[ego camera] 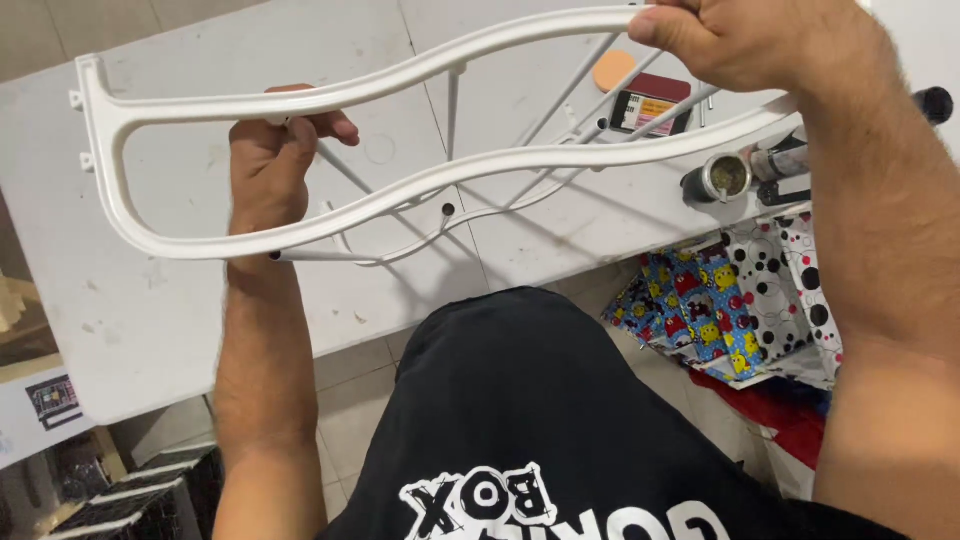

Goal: Assembling a white storage rack by inserting poles into the frame

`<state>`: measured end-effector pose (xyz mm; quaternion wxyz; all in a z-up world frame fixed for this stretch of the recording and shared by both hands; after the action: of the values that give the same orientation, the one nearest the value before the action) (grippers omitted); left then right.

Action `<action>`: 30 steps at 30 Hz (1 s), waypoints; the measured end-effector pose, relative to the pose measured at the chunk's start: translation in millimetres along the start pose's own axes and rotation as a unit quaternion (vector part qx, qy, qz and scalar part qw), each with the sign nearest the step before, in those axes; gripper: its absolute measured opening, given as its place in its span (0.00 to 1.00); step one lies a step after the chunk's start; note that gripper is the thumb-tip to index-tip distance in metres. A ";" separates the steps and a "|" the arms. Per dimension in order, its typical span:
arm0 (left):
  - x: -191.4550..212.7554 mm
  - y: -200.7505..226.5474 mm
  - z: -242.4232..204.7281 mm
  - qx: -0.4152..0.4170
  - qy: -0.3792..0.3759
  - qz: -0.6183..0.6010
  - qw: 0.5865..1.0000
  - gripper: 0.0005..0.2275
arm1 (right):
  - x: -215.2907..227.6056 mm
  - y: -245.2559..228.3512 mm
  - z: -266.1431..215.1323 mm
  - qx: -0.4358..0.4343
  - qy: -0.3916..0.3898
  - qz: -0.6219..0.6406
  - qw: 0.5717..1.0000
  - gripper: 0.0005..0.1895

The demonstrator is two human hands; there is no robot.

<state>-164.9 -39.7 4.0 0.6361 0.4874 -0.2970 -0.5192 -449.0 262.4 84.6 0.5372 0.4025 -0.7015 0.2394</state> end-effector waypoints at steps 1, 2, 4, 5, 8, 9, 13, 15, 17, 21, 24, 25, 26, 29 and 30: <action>4.1 -5.1 -1.0 0.001 0.001 0.001 1.000 0.11 | -0.8 0.1 0.8 0.002 0.000 0.001 1.000 0.26; 9.0 -10.0 -1.9 -0.004 0.014 -0.020 1.000 0.12 | -1.2 1.0 1.4 -0.006 0.001 -0.013 1.000 0.27; 16.0 -18.3 -3.8 -0.010 0.028 -0.041 0.999 0.14 | -1.2 2.5 2.3 -0.013 0.002 -0.027 1.000 0.29; 18.4 -22.0 -4.7 -0.008 0.035 -0.037 0.999 0.14 | -0.6 1.5 2.7 0.008 0.007 -0.011 1.000 0.25; 19.3 -24.1 -6.3 -0.008 0.032 -0.028 0.999 0.14 | -3.6 4.6 3.8 0.033 0.024 -0.009 0.999 0.24; 18.2 -22.9 -6.6 -0.011 0.020 -0.022 0.999 0.14 | -5.1 6.4 4.3 0.035 0.037 -0.023 0.998 0.26; 18.6 -24.8 -1.2 -0.042 0.007 -0.042 0.998 0.23 | -6.1 3.7 6.1 0.048 0.064 -0.052 0.995 0.25; 10.5 -11.5 2.1 0.055 0.099 -0.037 0.993 0.33 | -3.9 -2.2 6.0 0.044 0.058 -0.033 0.997 0.27; 8.2 -9.1 6.8 0.098 0.147 -0.060 0.982 0.29 | -4.8 -4.7 8.2 0.057 0.059 -0.023 0.996 0.27; 16.9 -19.2 8.8 0.144 0.210 -0.064 0.965 0.21 | -8.2 -7.3 10.7 0.080 0.063 -0.029 0.994 0.27; 22.1 -26.9 9.8 0.099 0.177 -0.087 0.975 0.16 | -1.4 -16.5 8.3 0.054 0.034 0.017 0.998 0.28; 20.5 -24.8 11.1 0.100 0.177 -0.088 0.975 0.16 | -3.4 -15.1 10.0 0.053 0.032 0.017 0.998 0.28; 19.6 -21.2 11.6 0.095 0.175 -0.075 0.977 0.16 | -5.0 -15.1 11.3 0.055 0.028 0.013 0.998 0.27; 14.7 -12.0 11.9 0.086 0.175 -0.065 0.979 0.15 | -1.6 -23.8 12.5 0.056 0.003 0.026 0.998 0.23; 12.6 -9.0 11.0 0.084 0.177 -0.068 0.978 0.14 | -0.4 -28.5 12.0 0.054 -0.019 0.044 0.997 0.20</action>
<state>-174.3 -55.0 -2.1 0.5989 0.6420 -0.1886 -0.4399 -432.2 237.3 77.8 0.4906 0.4041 -0.7145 0.2925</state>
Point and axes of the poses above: each hand's wrist, its own z-axis towards the middle knuckle, its own x-axis out of the back of the hand, y = z × x, the point moved 4 cm from there along z, towards the middle knuckle, and after that the axes turned 9 degrees about -z, right-handed, at the moved point
